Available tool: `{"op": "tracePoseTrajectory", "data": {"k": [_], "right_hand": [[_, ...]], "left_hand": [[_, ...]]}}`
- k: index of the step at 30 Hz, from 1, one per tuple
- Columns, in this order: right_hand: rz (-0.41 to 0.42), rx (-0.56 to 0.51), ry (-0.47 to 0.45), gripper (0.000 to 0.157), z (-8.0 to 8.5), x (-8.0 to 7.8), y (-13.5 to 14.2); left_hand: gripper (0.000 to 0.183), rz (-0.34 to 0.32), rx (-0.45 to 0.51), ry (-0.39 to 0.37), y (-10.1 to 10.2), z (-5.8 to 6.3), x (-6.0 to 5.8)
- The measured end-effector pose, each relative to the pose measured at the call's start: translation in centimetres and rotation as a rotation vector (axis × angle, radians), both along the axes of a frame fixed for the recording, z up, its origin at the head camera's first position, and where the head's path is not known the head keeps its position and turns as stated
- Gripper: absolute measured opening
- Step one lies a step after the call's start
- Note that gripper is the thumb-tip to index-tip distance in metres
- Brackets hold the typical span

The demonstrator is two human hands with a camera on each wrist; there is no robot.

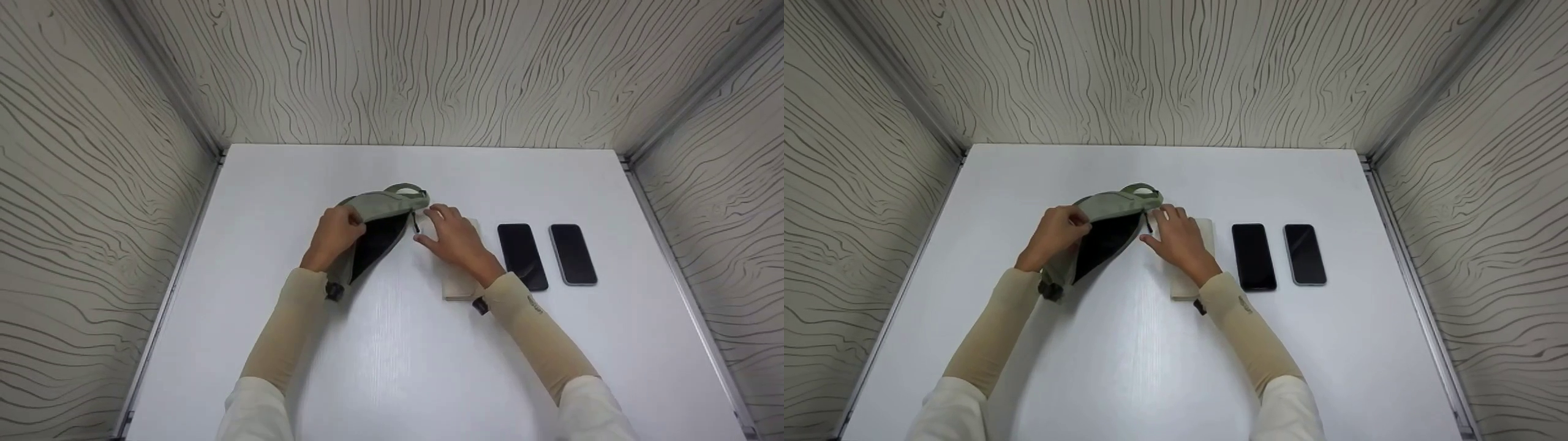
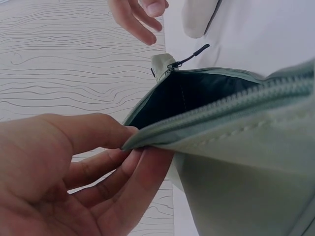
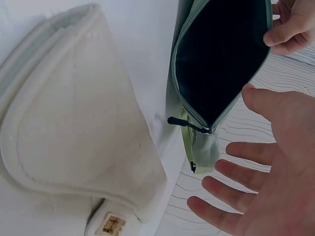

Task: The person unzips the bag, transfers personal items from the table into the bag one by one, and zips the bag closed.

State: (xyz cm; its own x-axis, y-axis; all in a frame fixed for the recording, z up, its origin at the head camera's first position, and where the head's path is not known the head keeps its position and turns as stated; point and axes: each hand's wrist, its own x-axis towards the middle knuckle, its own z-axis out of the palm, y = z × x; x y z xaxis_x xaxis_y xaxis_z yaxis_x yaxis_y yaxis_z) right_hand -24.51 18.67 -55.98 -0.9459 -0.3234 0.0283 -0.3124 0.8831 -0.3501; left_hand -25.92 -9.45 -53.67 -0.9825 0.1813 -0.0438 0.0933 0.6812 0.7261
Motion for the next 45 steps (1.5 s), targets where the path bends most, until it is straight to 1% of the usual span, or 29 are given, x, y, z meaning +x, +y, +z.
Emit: {"op": "tracePoseTrajectory", "data": {"k": [7,12,19,26,34,40,45], "right_hand": [[-0.024,0.024,-0.025,0.075,0.4,-0.3,1.0],[-0.032,0.017,-0.043,0.077,0.7,-0.4,1.7],[-0.065,0.017,-0.071,0.079,1.2,-0.4,2.5],[-0.071,0.006,-0.063,0.079,1.4,-0.4,3.5],[-0.119,-0.004,-0.103,0.083,1.7,-0.6,4.5],[-0.141,-0.014,-0.115,0.084,1.9,-0.8,5.0],[-0.165,-0.022,-0.139,0.085,1.8,-0.8,5.5]], "left_hand": [[0.018,0.002,0.014,-0.004,0.0,0.0,0.0],[0.018,0.001,0.018,-0.001,0.0,0.1,0.0],[0.018,0.002,0.025,-0.005,0.0,0.1,0.1],[0.014,-0.015,0.025,0.026,-0.1,-0.3,0.1],[0.015,-0.02,0.014,0.033,-0.1,-0.5,0.1],[0.014,-0.022,0.025,0.034,-0.1,-0.4,0.2],[0.014,-0.024,0.032,0.031,-0.1,-0.3,0.3]]}}
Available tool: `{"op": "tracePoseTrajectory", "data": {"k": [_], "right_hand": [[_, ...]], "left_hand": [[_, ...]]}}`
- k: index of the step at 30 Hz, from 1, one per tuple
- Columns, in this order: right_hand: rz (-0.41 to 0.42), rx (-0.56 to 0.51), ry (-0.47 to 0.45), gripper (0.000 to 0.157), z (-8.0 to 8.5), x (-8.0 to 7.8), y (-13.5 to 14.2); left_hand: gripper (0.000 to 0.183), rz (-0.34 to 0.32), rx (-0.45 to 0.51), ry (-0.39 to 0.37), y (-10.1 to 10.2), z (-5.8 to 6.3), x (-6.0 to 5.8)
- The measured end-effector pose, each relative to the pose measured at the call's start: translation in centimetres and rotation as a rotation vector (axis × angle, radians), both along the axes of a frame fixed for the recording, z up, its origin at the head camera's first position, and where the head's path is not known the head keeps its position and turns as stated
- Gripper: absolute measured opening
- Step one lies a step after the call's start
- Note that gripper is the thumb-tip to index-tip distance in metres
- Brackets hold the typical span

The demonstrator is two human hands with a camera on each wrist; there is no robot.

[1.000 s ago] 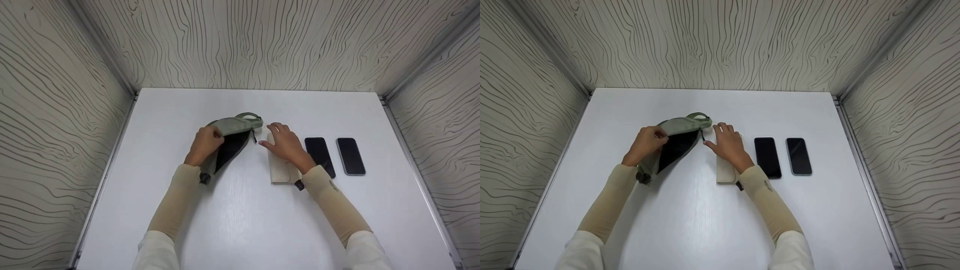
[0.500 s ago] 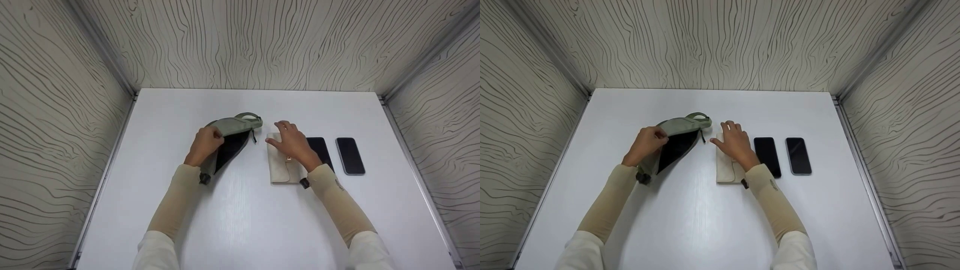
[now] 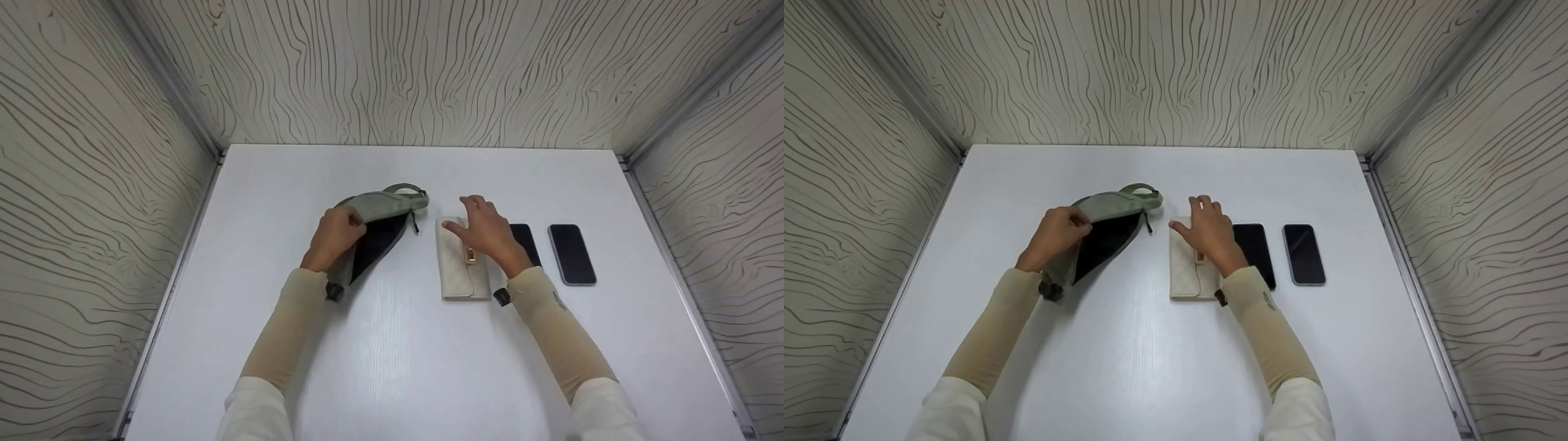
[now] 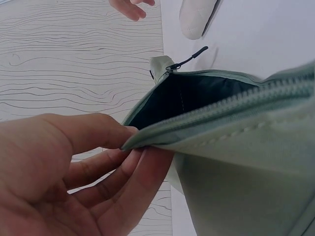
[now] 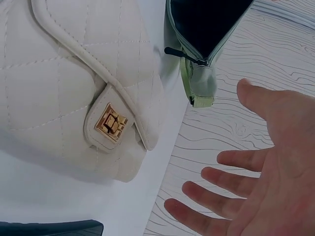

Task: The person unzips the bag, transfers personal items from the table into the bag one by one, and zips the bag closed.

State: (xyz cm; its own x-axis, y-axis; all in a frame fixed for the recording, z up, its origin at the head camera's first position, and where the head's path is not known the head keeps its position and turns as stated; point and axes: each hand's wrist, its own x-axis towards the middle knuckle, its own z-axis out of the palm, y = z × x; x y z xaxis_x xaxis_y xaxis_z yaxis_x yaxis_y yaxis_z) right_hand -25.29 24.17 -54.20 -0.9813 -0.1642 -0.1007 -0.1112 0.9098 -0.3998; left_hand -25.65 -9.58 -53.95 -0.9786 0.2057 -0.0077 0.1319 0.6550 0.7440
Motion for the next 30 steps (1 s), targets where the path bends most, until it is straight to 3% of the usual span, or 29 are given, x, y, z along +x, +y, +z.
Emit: {"op": "tracePoseTrajectory", "data": {"k": [17,30], "right_hand": [[-0.08,-0.007,-0.051,0.088,-1.2,-0.1,0.5],[-0.124,-0.028,-0.107,0.089,-2.6,-0.1,0.6]], "left_hand": [[0.015,0.019,-0.016,0.006,0.2,0.0,0.2],[0.017,0.036,-0.037,-0.036,0.2,0.0,0.3]]}}
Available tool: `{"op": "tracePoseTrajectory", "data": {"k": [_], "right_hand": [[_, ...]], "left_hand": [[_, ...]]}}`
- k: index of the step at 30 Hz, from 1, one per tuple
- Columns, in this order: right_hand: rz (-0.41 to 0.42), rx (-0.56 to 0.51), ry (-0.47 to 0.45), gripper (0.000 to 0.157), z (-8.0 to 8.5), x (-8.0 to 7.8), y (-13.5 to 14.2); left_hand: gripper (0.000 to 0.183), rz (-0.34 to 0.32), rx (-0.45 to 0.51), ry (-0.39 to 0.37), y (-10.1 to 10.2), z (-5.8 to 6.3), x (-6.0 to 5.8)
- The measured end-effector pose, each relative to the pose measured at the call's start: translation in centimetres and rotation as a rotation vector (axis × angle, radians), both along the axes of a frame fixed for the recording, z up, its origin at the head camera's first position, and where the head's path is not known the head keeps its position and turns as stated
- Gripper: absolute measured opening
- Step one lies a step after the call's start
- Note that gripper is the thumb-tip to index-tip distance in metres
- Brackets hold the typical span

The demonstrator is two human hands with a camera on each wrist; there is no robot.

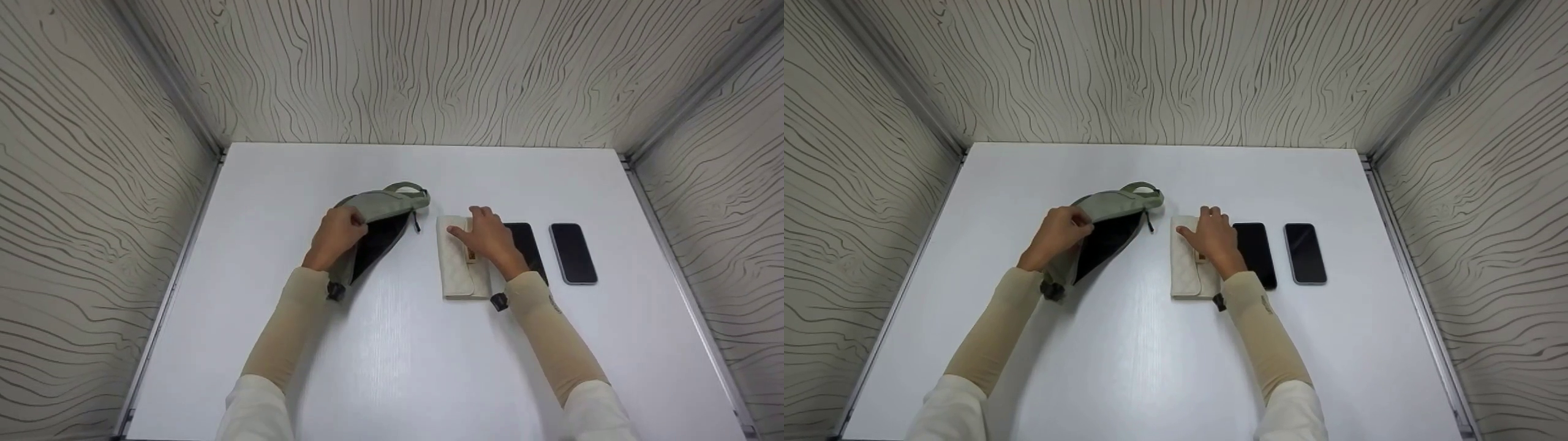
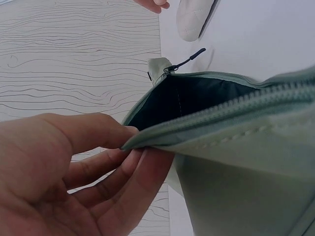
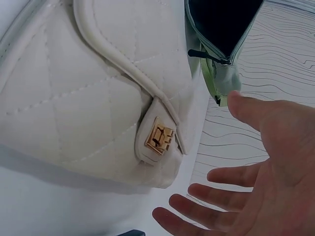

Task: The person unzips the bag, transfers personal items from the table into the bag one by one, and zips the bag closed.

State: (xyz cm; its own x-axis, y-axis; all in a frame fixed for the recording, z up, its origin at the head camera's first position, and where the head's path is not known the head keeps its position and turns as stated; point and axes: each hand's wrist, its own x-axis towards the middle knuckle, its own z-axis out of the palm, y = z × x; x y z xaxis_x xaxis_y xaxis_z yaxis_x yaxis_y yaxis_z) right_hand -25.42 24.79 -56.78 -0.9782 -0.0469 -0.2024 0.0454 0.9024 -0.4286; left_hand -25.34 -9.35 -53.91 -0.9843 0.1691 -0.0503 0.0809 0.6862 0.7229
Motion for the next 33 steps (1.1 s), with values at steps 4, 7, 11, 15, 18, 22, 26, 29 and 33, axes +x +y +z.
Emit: {"op": "tracePoseTrajectory", "data": {"k": [4,7,11,15,18,22,26,29,33], "right_hand": [[-0.015,-0.007,-0.016,0.089,-0.3,0.1,0.0],[-0.021,-0.012,-0.026,0.09,-0.5,0.3,-0.1],[-0.04,-0.024,-0.05,0.091,-0.8,0.6,-0.1],[-0.07,-0.022,-0.08,0.095,-1.1,0.8,-0.3],[-0.082,-0.006,-0.09,0.099,-1.2,0.9,-0.4],[-0.088,0.014,-0.093,0.101,-1.4,0.9,-0.6],[-0.098,0.014,-0.105,0.101,-1.4,0.8,-0.8],[-0.11,-0.005,-0.115,0.102,-1.3,0.8,-0.8],[-0.127,-0.042,-0.116,0.102,-1.3,0.8,-0.7]], "left_hand": [[0.016,0.007,-0.006,-0.011,0.1,0.1,0.0],[0.015,0.008,-0.011,-0.023,0.1,0.1,0.0],[0.016,0.006,-0.013,-0.033,0.2,0.1,0.0],[0.016,0.011,-0.009,-0.028,0.2,0.1,0.1],[0.016,0.011,-0.006,-0.021,0.2,0.0,0.1],[0.016,0.013,-0.002,-0.019,0.1,0.0,0.1],[0.014,0.013,0.002,-0.019,0.1,-0.1,0.0],[0.014,0.01,0.005,-0.021,0.1,-0.1,0.0],[0.015,0.01,0.0,-0.017,0.1,-0.2,0.0]]}}
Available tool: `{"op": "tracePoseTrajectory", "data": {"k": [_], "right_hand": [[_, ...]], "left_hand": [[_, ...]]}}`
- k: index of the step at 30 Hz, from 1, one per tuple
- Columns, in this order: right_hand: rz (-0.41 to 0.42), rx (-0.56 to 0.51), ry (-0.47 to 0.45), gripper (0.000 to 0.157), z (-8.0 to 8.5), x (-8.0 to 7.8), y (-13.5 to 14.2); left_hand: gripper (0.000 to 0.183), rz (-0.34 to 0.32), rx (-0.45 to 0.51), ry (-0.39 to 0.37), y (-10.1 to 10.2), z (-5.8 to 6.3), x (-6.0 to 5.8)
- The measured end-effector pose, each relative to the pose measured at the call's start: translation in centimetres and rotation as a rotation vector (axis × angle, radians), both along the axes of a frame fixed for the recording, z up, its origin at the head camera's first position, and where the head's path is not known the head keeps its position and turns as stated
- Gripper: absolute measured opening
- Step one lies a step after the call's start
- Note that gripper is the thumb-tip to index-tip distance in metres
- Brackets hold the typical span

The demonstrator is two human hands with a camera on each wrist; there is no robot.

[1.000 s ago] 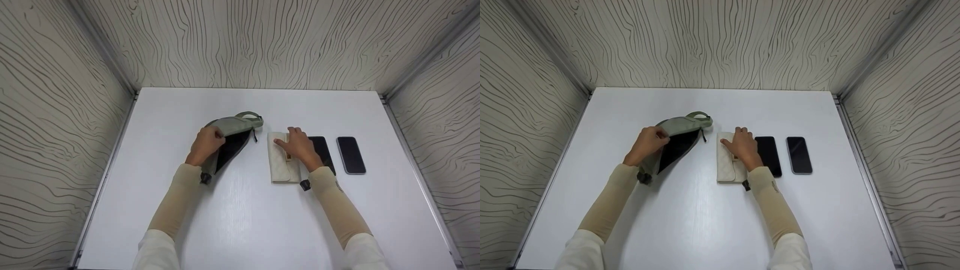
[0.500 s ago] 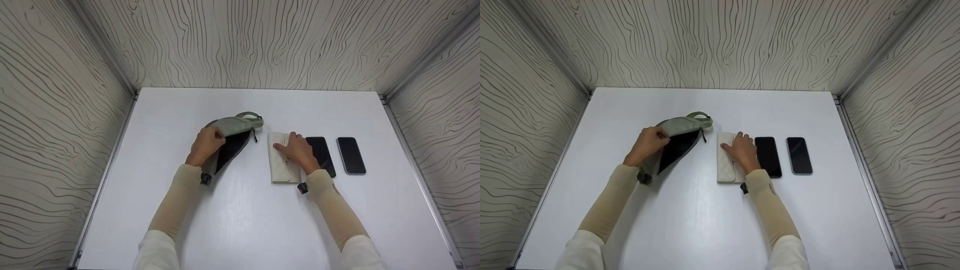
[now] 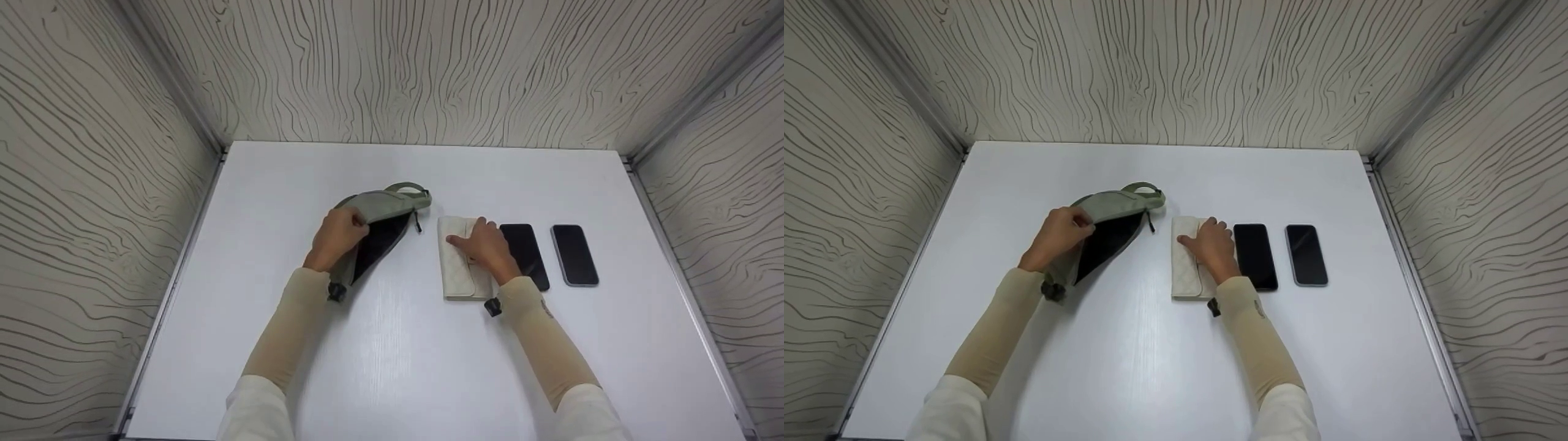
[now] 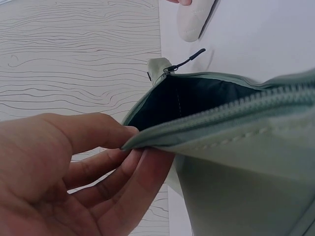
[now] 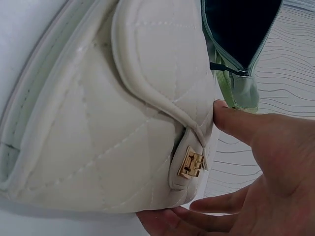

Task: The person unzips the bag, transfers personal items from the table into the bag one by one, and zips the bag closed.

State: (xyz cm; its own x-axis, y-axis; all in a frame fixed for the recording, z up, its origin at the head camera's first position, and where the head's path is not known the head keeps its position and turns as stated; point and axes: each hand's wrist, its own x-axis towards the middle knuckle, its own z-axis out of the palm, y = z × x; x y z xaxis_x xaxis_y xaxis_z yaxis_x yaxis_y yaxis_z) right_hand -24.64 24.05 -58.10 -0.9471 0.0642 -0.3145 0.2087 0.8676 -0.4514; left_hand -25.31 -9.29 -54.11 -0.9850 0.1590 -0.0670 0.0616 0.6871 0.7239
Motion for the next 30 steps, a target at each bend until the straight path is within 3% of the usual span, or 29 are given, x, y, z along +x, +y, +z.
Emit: {"op": "tracePoseTrajectory", "data": {"k": [22,30], "right_hand": [[-0.053,-0.082,0.028,0.098,-0.9,-0.33,0.3],[-0.072,-0.108,0.044,0.106,-1.01,-0.44,0.25]], "left_hand": [[0.018,-0.004,-0.034,-0.004,0.12,0.12,-0.08],[0.016,-0.012,-0.015,0.015,0.03,0.04,-0.06]]}}
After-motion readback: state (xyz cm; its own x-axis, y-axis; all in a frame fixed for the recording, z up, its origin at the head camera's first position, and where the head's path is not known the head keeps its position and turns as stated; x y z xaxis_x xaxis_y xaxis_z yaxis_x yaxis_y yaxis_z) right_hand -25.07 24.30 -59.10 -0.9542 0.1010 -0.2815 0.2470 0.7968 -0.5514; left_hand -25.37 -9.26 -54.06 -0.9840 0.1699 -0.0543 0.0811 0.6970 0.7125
